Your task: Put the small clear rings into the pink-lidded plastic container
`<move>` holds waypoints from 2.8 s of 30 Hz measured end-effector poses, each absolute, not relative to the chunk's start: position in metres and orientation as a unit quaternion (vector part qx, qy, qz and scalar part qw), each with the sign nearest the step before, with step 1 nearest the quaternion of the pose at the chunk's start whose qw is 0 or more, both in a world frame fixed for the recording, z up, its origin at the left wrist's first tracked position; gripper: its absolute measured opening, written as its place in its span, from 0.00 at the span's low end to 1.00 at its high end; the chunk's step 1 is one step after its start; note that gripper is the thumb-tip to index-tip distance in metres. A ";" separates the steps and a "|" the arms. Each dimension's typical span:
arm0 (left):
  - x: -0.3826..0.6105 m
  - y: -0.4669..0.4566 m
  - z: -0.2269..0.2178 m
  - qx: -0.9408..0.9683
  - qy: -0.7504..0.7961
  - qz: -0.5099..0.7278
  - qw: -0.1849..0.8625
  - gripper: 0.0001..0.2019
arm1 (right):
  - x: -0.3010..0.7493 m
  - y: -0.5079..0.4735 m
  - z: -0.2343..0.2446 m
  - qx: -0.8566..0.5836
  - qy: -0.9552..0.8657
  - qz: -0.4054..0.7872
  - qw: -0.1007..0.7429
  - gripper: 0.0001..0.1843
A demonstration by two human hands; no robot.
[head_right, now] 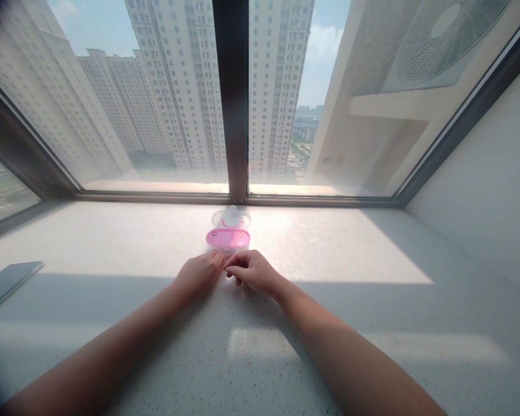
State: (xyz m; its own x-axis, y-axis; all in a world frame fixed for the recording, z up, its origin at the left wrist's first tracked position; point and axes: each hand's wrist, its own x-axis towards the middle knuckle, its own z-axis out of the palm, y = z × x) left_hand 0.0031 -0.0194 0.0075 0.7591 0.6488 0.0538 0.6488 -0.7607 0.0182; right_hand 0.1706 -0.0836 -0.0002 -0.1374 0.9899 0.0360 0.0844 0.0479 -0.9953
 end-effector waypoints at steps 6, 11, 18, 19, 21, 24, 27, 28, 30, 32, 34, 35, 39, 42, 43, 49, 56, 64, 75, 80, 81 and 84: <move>0.000 -0.018 0.009 -0.935 -0.354 0.011 0.015 0.13 | 0.171 -0.083 -0.001 -0.484 -0.563 0.508 0.437 0.09; -0.002 -0.020 0.020 -0.945 -0.319 -0.008 -0.073 0.11 | 0.169 -0.083 -0.003 -0.473 -0.560 0.542 0.410 0.06; -0.009 0.000 0.007 -0.838 -0.347 -0.108 -0.408 0.02 | 0.170 -0.081 -0.008 -0.470 -0.565 0.555 0.389 0.03; -0.009 0.003 0.005 -0.828 -0.354 -0.117 -0.420 0.02 | 0.170 -0.081 -0.008 -0.473 -0.564 0.555 0.387 0.04; -0.010 0.005 0.003 -0.823 -0.359 -0.131 -0.421 0.02 | 0.170 -0.081 -0.008 -0.479 -0.560 0.557 0.383 0.04; -0.009 0.000 0.006 -0.848 -0.329 -0.146 -0.388 0.03 | 0.172 -0.080 -0.006 -0.481 -0.534 0.567 0.402 0.05; -0.005 -0.010 0.009 -0.885 -0.290 -0.145 -0.335 0.08 | 0.175 -0.079 -0.006 -0.456 -0.487 0.596 0.447 0.04; -0.003 -0.013 0.010 -0.895 -0.281 -0.136 -0.320 0.09 | 0.177 -0.079 -0.007 -0.445 -0.473 0.606 0.459 0.04; 0.001 -0.019 0.009 -0.913 -0.255 -0.125 -0.292 0.08 | 0.179 -0.078 -0.010 -0.427 -0.458 0.622 0.470 0.02; 0.006 -0.023 0.007 -0.926 -0.222 -0.129 -0.277 0.07 | 0.179 -0.077 -0.012 -0.417 -0.460 0.629 0.467 0.02; 0.008 -0.025 0.005 -0.929 -0.204 -0.135 -0.277 0.07 | 0.179 -0.077 -0.013 -0.415 -0.468 0.629 0.461 0.02; 0.009 -0.025 0.004 -0.929 -0.202 -0.135 -0.280 0.07 | 0.179 -0.077 -0.013 -0.416 -0.472 0.627 0.459 0.02; 0.007 -0.025 0.003 -0.927 -0.207 -0.127 -0.285 0.06 | 0.178 -0.078 -0.012 -0.418 -0.481 0.620 0.458 0.03; 0.003 -0.020 0.005 -0.916 -0.237 -0.137 -0.294 0.05 | 0.178 -0.079 -0.010 -0.417 -0.478 0.622 0.459 0.03; 0.001 -0.018 0.005 -0.907 -0.253 -0.143 -0.303 0.06 | 0.178 -0.079 -0.010 -0.417 -0.477 0.624 0.457 0.03; -0.006 -0.003 -0.002 -0.863 -0.257 -0.166 -0.403 0.05 | 0.176 -0.081 -0.005 -0.435 -0.516 0.615 0.409 0.05; -0.011 -0.009 -0.007 -0.820 -0.264 -0.205 -0.465 0.08 | 0.175 -0.082 -0.005 -0.463 -0.549 0.587 0.373 0.06; -0.064 0.032 0.040 -0.726 -0.286 -0.192 -0.595 0.08 | 0.173 -0.080 -0.003 -0.467 -0.554 0.584 0.365 0.07; -0.036 0.058 0.047 -0.473 -0.246 -0.498 -0.684 0.11 | 0.173 -0.081 -0.007 -0.479 -0.556 0.570 0.370 0.06; -0.031 0.042 0.035 -0.475 -0.326 -0.473 -0.667 0.13 | 0.173 -0.080 -0.011 -0.483 -0.546 0.557 0.398 0.11; -0.032 0.037 0.033 -0.493 -0.332 -0.444 -0.670 0.13 | 0.173 -0.080 -0.010 -0.488 -0.540 0.556 0.402 0.13; -0.034 0.021 0.028 -0.561 -0.334 -0.349 -0.673 0.13 | 0.171 -0.081 -0.007 -0.502 -0.520 0.554 0.414 0.13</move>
State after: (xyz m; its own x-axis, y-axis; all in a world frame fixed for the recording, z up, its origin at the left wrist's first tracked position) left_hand -0.0341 0.0207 0.0277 0.5338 0.8437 -0.0576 -0.0950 0.1275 0.9873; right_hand 0.1714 -0.0808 -0.0075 -0.1531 0.9801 -0.1263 0.0640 -0.1177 -0.9910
